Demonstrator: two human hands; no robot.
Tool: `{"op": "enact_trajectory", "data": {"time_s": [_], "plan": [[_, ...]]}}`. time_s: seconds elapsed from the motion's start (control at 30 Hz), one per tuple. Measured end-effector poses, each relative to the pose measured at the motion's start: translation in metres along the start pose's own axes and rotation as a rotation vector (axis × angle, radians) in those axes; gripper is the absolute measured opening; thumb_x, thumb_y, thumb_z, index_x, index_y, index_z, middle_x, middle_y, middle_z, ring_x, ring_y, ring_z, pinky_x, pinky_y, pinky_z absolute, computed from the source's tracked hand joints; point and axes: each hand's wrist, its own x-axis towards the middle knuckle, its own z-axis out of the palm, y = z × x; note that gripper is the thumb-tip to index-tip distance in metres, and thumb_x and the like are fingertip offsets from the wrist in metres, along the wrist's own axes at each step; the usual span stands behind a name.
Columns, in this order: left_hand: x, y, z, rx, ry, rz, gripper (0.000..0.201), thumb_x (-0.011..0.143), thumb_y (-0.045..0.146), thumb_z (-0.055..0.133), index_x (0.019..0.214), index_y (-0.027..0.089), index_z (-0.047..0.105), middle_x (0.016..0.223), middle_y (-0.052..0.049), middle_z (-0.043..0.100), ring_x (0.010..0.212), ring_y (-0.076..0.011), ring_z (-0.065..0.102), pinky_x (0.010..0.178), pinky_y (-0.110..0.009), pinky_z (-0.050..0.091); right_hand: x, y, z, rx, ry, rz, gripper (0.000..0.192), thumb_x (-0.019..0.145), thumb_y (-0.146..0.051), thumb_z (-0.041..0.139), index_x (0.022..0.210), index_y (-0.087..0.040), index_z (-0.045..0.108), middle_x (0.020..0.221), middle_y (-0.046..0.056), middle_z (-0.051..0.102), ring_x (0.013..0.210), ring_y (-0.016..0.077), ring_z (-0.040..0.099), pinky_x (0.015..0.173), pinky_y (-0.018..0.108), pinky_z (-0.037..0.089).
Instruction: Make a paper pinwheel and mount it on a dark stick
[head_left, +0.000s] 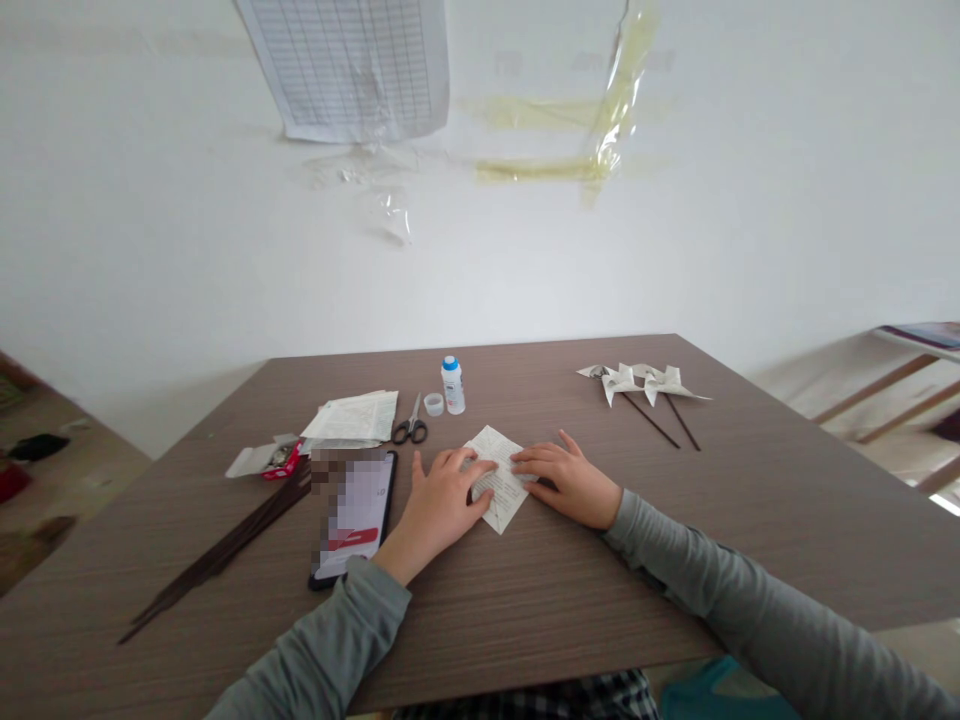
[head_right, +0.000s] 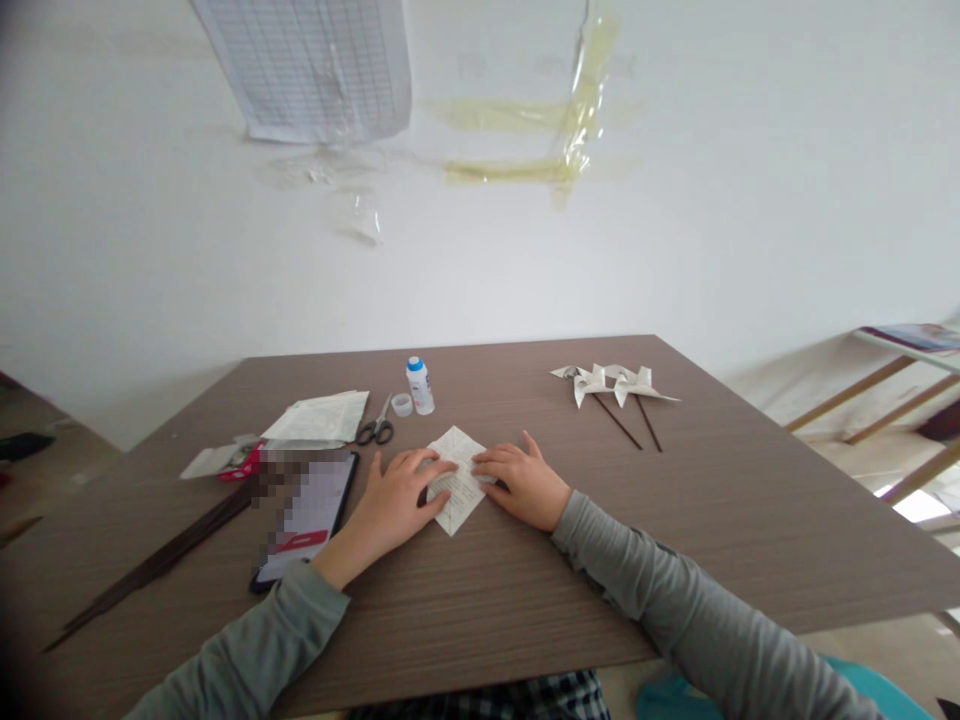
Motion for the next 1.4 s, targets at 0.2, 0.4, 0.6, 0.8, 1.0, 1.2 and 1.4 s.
{"op": "enact_trajectory", "data": {"time_s": [0.2,0.4,0.6,0.8,1.0,1.2,1.4], "plan": [[-0.001,0.002,-0.007,0.030,-0.058,-0.007,0.045,0.119,0.030,0.079,0.161,0.044,0.088,0.180,-0.011,0.077,0.174,-0.0453,0.064,0.149,-0.098,0.027,0.001,-0.001,-0.001,-0.001,-0.001,0.011,0.036,0.117,-0.024,0.079,0.148,-0.037,0.092,0.166,0.009,0.087,0.161,0.0399,0.078,0.150,0.092,0.031],[-0.002,0.003,-0.007,0.000,-0.048,-0.013,0.049,0.119,0.026,0.079,0.165,0.040,0.085,0.178,-0.013,0.078,0.173,-0.0446,0.066,0.151,-0.095,0.026,0.002,-0.004,-0.003,0.023,-0.024,0.026,0.038,0.118,-0.025,0.076,0.150,-0.037,0.092,0.168,0.010,0.086,0.164,0.0417,0.076,0.150,0.095,0.026],[-0.002,0.002,-0.007,-0.022,-0.024,-0.011,0.047,0.117,0.026,0.081,0.162,0.038,0.086,0.174,-0.013,0.081,0.171,-0.0445,0.068,0.152,-0.095,0.023,0.001,-0.004,-0.003,0.034,-0.027,0.027,0.039,0.117,-0.022,0.074,0.149,-0.034,0.092,0.168,0.012,0.086,0.163,0.0429,0.075,0.149,0.097,0.024],[-0.003,0.002,-0.007,-0.024,-0.021,0.004,0.031,0.119,0.028,0.078,0.145,0.034,0.093,0.174,-0.014,0.081,0.167,-0.0452,0.070,0.150,-0.099,0.019,0.001,0.001,0.000,0.042,0.001,0.009,0.036,0.117,-0.024,0.076,0.147,-0.036,0.092,0.166,0.011,0.087,0.161,0.0404,0.077,0.151,0.093,0.026],[-0.004,0.004,-0.012,-0.048,-0.033,-0.025,0.033,0.116,0.026,0.082,0.145,0.037,0.093,0.176,-0.012,0.079,0.171,-0.0449,0.068,0.151,-0.096,0.023,0.001,0.000,0.000,0.051,0.012,0.012,0.035,0.117,-0.025,0.078,0.146,-0.037,0.093,0.165,0.010,0.088,0.160,0.0406,0.077,0.150,0.093,0.028],[-0.004,0.002,-0.011,-0.034,-0.036,-0.038,0.038,0.115,0.028,0.082,0.151,0.039,0.091,0.177,-0.011,0.078,0.171,-0.0455,0.066,0.150,-0.095,0.029,0.002,0.001,0.002,0.058,0.015,0.017,0.034,0.116,-0.026,0.079,0.145,-0.038,0.093,0.164,0.010,0.088,0.161,0.0403,0.077,0.150,0.093,0.027],[-0.004,0.001,-0.010,-0.029,-0.038,-0.036,0.050,0.115,0.029,0.080,0.165,0.038,0.083,0.179,-0.011,0.077,0.172,-0.0452,0.065,0.151,-0.094,0.027,0.003,-0.002,0.001,0.086,-0.002,0.037,0.033,0.117,-0.027,0.078,0.145,-0.036,0.093,0.165,0.011,0.087,0.163,0.0408,0.076,0.151,0.094,0.024]]}}
